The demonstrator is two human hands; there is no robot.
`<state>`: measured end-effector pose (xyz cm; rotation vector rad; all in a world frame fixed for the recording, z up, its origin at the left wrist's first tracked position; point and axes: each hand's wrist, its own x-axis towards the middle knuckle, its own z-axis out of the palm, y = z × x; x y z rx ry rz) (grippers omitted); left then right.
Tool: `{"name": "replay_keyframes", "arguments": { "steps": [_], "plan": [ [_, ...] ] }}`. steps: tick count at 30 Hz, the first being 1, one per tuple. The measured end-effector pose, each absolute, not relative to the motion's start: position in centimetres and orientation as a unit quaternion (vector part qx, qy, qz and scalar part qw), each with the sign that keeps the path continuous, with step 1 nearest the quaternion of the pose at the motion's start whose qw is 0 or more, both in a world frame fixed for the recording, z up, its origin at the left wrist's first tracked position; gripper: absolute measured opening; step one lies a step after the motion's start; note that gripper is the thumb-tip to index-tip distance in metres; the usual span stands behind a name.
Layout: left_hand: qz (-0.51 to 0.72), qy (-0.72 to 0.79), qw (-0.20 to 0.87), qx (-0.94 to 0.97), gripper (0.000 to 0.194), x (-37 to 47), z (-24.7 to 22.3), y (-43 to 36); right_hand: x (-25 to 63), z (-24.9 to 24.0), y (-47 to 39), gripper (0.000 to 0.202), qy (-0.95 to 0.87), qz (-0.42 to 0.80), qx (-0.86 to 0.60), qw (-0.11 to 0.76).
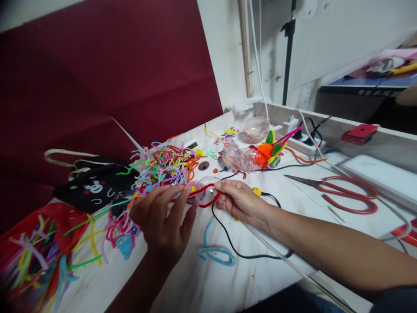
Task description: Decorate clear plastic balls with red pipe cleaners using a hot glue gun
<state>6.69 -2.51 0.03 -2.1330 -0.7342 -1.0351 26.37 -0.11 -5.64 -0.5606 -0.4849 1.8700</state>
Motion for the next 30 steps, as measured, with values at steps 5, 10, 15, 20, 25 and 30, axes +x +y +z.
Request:
{"name": "replay_keyframes", "arguments": {
  "steps": [5,10,15,20,25,30],
  "plan": [
    [-0.4,-0.292,0.288,-0.82,0.02,6.6,-1.3,-0.9,26.3,-5.3,-0.1,0.035,-0.21,0.789,-0.225,0.532],
    [-0.421,-0.269,0.245,-0.831,0.022,6.3,-2.2,-0.7,26.1,-5.4,-0.1,0.035,-0.205,0.793,-0.217,0.531],
    [-0.433,-0.251,0.216,-0.838,0.024,6.4,-2.2,-0.6,26.2,-5.4,-0.2,0.034,-0.198,0.797,-0.219,0.526],
    [-0.432,-0.239,0.199,-0.847,0.025,6.3,-2.2,-0.3,26.3,-5.2,-0.1,0.035,-0.2,0.799,-0.217,0.524],
    [-0.441,-0.233,0.185,-0.847,0.026,6.1,-2.2,0.1,26.3,-5.3,0.0,0.034,-0.203,0.803,-0.217,0.516],
    [-0.442,-0.22,0.176,-0.851,0.029,6.0,-2.2,0.3,26.4,-5.1,-0.1,0.033,-0.2,0.806,-0.216,0.514]
  ]
}}
